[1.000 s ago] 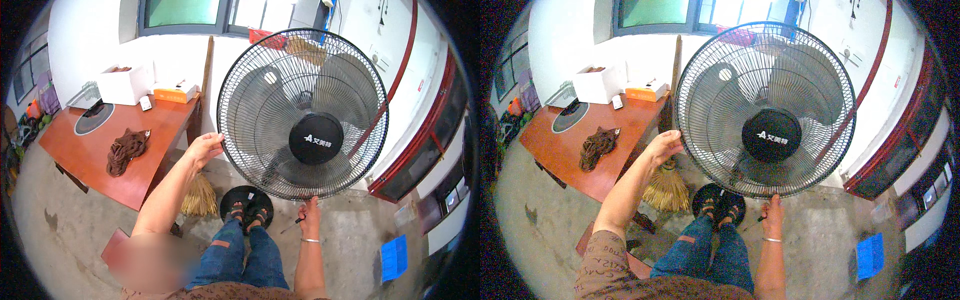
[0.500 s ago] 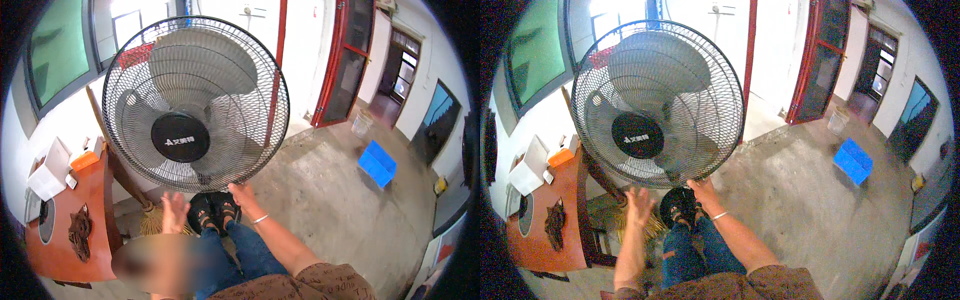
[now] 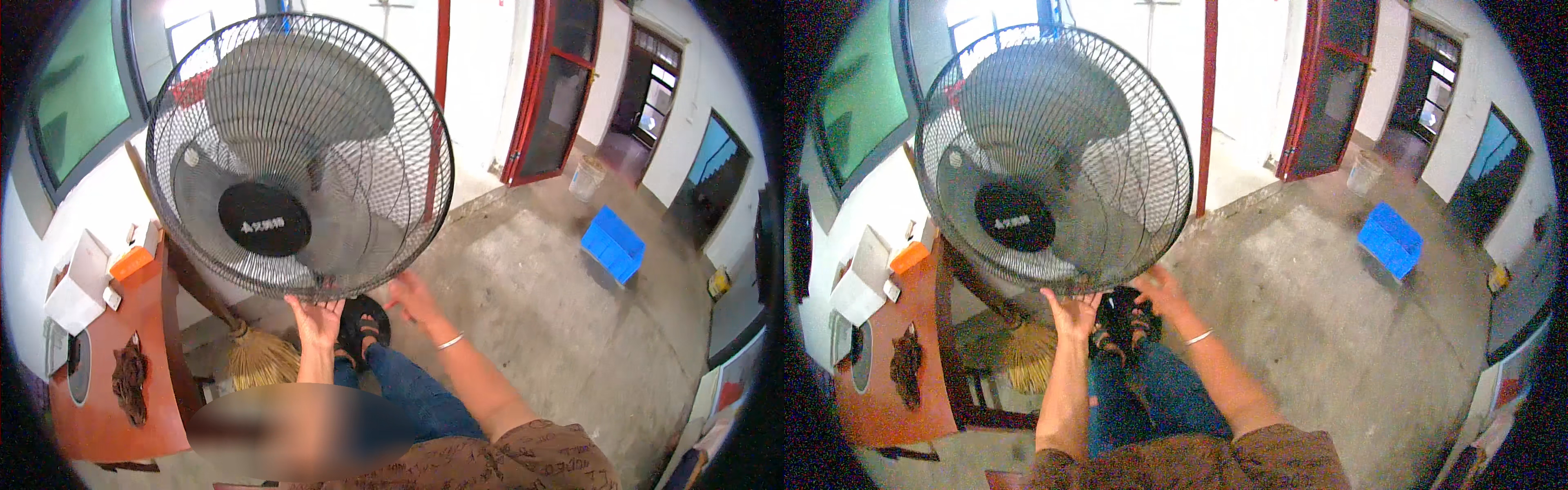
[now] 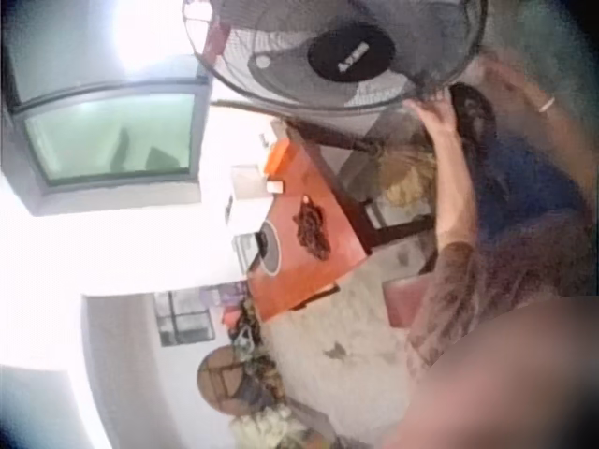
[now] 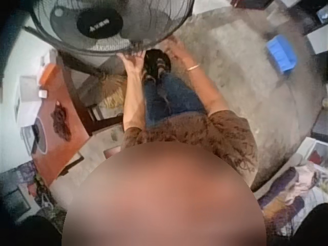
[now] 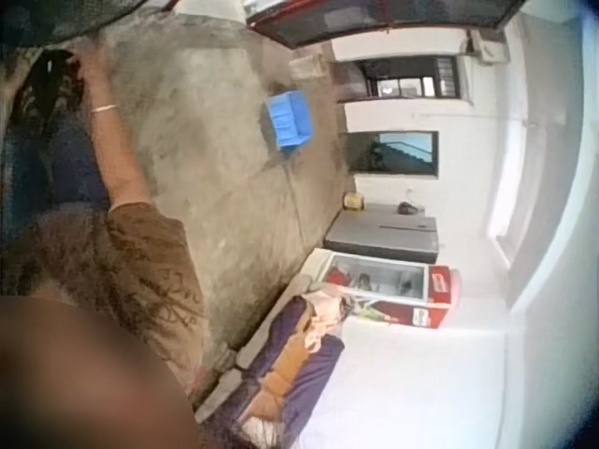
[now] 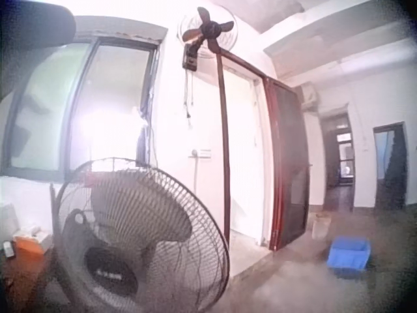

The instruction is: Repairing a black electric pedestal fan using a screwdriver.

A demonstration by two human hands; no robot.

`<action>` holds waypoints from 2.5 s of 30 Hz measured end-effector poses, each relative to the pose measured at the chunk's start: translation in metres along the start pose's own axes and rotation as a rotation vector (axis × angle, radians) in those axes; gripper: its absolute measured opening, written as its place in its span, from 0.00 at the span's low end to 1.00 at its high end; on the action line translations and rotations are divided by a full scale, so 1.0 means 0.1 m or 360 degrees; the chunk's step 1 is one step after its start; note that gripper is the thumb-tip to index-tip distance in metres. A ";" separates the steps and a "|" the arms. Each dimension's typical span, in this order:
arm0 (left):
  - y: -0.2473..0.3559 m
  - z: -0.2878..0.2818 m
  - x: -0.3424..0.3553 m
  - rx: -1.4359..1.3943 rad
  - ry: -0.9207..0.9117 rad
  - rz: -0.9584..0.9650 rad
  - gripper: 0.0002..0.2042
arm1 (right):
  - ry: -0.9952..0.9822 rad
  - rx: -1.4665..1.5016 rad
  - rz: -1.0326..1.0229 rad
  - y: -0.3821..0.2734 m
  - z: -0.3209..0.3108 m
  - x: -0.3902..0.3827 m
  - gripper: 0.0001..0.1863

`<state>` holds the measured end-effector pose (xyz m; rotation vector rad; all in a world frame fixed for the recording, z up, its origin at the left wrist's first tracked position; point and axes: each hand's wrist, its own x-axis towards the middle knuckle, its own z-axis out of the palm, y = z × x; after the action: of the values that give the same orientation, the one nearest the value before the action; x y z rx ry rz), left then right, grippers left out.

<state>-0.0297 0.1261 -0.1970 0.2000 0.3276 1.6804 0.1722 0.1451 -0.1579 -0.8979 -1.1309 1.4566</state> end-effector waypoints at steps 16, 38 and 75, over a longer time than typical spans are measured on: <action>-0.07 0.03 0.00 0.0246 0.0070 0.0087 0.49 | 0.0087 -0.0351 -0.0461 -0.73 -0.49 0.25 0.28; 0.04 -0.40 0.04 0.0359 -0.0183 0.0137 0.27 | -0.0044 -0.0359 -0.0399 -0.75 -0.61 0.16 0.19; 0.16 -0.38 -0.01 0.0468 0.0130 0.0036 0.33 | -0.0028 -0.0137 -0.0063 -0.73 -0.45 0.05 0.22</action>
<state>-0.0566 0.1199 -0.2277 0.3542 0.6368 1.6606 0.2336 0.1593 -0.1001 -0.9188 -1.2253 1.3951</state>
